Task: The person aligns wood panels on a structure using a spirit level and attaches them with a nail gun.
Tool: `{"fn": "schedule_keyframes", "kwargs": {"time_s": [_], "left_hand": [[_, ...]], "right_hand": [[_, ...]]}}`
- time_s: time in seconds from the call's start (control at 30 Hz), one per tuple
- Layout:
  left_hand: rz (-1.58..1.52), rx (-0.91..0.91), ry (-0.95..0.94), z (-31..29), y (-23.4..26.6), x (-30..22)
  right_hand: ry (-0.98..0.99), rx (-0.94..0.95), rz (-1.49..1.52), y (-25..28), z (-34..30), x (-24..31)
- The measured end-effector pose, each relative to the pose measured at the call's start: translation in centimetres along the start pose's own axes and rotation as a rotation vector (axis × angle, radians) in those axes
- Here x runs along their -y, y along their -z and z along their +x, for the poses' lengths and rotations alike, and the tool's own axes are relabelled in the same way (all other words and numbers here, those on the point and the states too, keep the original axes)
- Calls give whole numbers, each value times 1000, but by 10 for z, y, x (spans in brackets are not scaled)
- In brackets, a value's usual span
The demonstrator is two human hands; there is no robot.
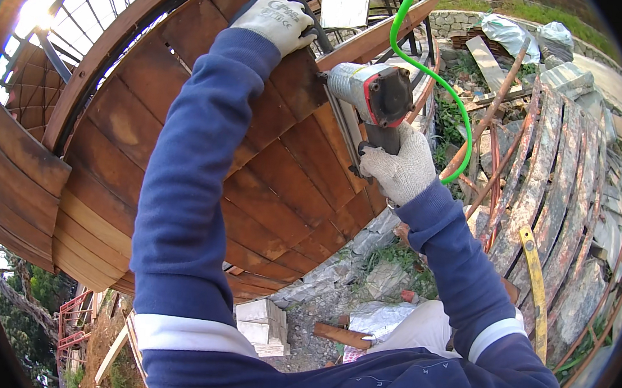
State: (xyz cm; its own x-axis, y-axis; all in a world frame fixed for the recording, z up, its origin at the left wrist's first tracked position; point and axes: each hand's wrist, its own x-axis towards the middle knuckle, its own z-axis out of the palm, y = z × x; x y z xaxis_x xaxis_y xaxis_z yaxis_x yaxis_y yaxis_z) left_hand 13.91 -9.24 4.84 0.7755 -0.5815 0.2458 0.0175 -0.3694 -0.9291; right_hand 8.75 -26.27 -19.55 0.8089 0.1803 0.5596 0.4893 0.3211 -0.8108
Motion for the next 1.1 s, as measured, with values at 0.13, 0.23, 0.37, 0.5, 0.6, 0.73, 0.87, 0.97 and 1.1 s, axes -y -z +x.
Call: {"fn": "schedule_keyframes", "kwargs": {"time_s": [0.13,0.23,0.37,0.5,0.6,0.73,0.87,0.97,1.1], "left_hand": [[-13,-13,-2,1,-3,0],[-31,-21,-1,1,-5,1],[-18,-4,2,2,-4,0],[14,1,17,2,-2,-2],[-7,-12,15,1,-2,-2],[-54,-76,21,0,-5,0],[-65,-91,22,0,-9,4],[-74,-105,25,1,-12,4],[-93,-118,38,1,-14,5]], "right_hand": [[27,12,-50,1,3,-2],[-67,21,102,1,5,-3],[-83,26,81,3,2,0],[-138,6,365,2,-8,1],[-155,16,481,0,-16,1],[-53,26,125,-8,-21,3],[83,81,-120,-19,-18,7],[48,97,-79,-25,-17,8],[50,91,-42,-27,-17,8]]}}
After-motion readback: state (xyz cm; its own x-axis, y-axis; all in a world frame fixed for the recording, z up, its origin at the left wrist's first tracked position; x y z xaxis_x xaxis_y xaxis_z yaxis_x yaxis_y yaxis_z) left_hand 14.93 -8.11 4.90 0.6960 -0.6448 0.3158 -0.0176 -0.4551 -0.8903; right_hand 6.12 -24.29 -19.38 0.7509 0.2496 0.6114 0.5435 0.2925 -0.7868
